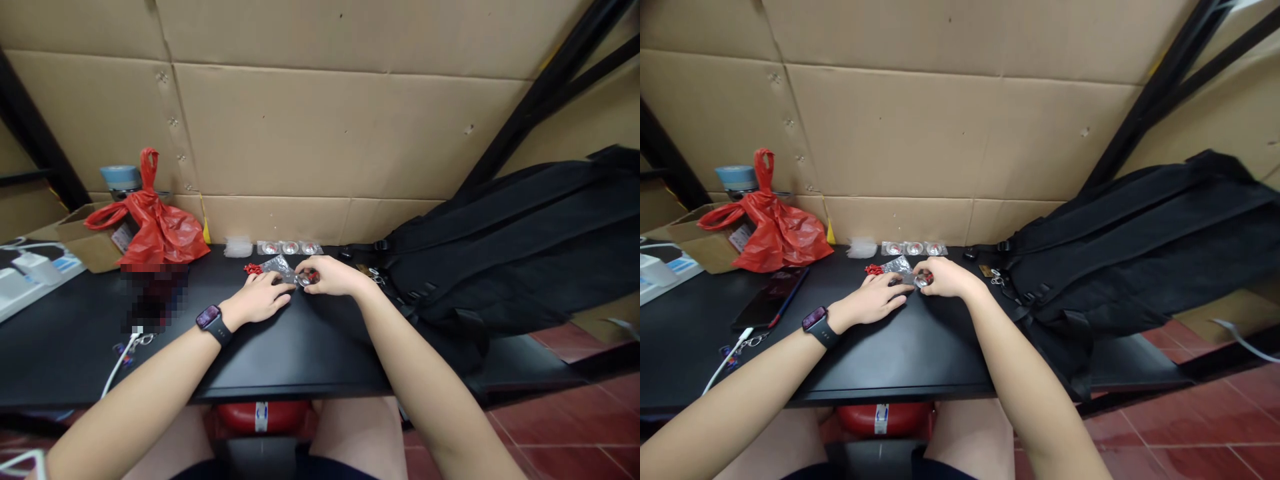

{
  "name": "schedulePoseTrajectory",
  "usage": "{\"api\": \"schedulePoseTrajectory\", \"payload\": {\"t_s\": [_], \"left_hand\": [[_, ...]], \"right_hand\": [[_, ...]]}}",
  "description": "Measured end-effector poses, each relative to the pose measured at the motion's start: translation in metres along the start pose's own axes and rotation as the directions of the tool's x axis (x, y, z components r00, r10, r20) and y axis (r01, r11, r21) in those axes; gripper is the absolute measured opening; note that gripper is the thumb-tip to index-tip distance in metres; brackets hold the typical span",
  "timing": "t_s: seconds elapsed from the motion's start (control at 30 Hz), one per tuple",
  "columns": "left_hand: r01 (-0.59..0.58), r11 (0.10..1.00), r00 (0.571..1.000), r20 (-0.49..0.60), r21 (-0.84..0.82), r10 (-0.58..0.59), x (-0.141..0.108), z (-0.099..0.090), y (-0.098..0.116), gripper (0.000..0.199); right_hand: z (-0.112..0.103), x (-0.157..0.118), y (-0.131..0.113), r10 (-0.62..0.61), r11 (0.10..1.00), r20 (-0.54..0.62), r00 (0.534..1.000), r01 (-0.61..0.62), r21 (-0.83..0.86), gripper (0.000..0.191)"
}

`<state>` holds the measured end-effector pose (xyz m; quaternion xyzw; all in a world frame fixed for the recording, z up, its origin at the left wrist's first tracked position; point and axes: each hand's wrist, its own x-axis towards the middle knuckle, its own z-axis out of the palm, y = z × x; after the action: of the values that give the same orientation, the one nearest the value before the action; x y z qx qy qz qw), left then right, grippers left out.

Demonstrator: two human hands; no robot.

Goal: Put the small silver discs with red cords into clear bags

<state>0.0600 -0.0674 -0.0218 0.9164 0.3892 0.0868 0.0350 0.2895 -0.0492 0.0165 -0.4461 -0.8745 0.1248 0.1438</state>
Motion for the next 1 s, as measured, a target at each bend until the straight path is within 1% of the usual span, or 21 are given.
{"api": "schedulePoseTrajectory", "payload": {"t_s": [0.1, 0.23, 0.33, 0.4, 0.47, 0.57, 0.67, 0.73, 0.83, 0.9, 1.0], "left_hand": [[-0.016, 0.999, 0.999, 0.036, -0.037, 0.017, 0.000, 0.000, -0.002, 0.041], [-0.037, 0.994, 0.995, 0.093, -0.105, 0.047, 0.000, -0.002, -0.005, 0.040], [0.014, 0.994, 0.994, 0.112, -0.106, -0.002, -0.001, -0.003, -0.003, 0.040], [0.055, 0.995, 0.993, 0.109, -0.082, -0.046, -0.001, -0.003, -0.001, 0.040], [0.066, 0.996, 0.993, 0.104, -0.063, -0.060, -0.002, -0.003, 0.000, 0.041], [0.038, 0.998, 0.993, 0.110, -0.056, -0.032, -0.002, -0.004, -0.001, 0.041], [-0.013, 0.997, 0.992, 0.121, -0.075, 0.022, -0.002, -0.008, -0.004, 0.038], [-0.024, 0.996, 0.991, 0.131, -0.088, 0.035, -0.003, -0.010, -0.004, 0.038], [-0.009, 0.995, 0.989, 0.145, -0.099, 0.023, -0.004, -0.011, -0.005, 0.040], [-0.010, 0.994, 0.987, 0.157, -0.108, 0.027, -0.004, -0.011, -0.005, 0.041], [-0.019, 0.993, 0.984, 0.173, -0.114, 0.038, -0.005, -0.010, -0.006, 0.041]], "right_hand": [[0.002, 0.000, -0.002, 0.063, 0.998, 0.036, 0.997, -0.062, -0.019, 0.039], [0.006, 0.000, -0.002, 0.087, 0.994, 0.053, 0.995, -0.084, -0.069, 0.031], [0.009, 0.000, -0.001, 0.087, 0.994, 0.064, 0.994, -0.082, -0.078, 0.031], [0.010, 0.001, -0.002, 0.080, 0.994, 0.065, 0.995, -0.075, -0.079, 0.032], [0.010, 0.001, -0.002, 0.073, 0.995, 0.061, 0.995, -0.068, -0.078, 0.030], [0.009, 0.002, -0.003, 0.060, 0.996, 0.062, 0.996, -0.056, -0.076, 0.027], [0.007, 0.003, -0.004, 0.050, 0.997, 0.076, 0.996, -0.045, -0.062, 0.020], [0.006, 0.003, -0.005, 0.036, 0.999, 0.082, 0.996, -0.033, -0.038, 0.018], [0.006, 0.004, -0.008, -0.020, 1.000, 0.082, 0.996, 0.018, 0.025, 0.022], [0.007, 0.005, -0.009, -0.055, 0.996, 0.070, 0.996, 0.049, 0.079, 0.027], [0.010, 0.008, -0.009, -0.068, 0.992, 0.011, 0.998, 0.067, 0.105, 0.033]]}}
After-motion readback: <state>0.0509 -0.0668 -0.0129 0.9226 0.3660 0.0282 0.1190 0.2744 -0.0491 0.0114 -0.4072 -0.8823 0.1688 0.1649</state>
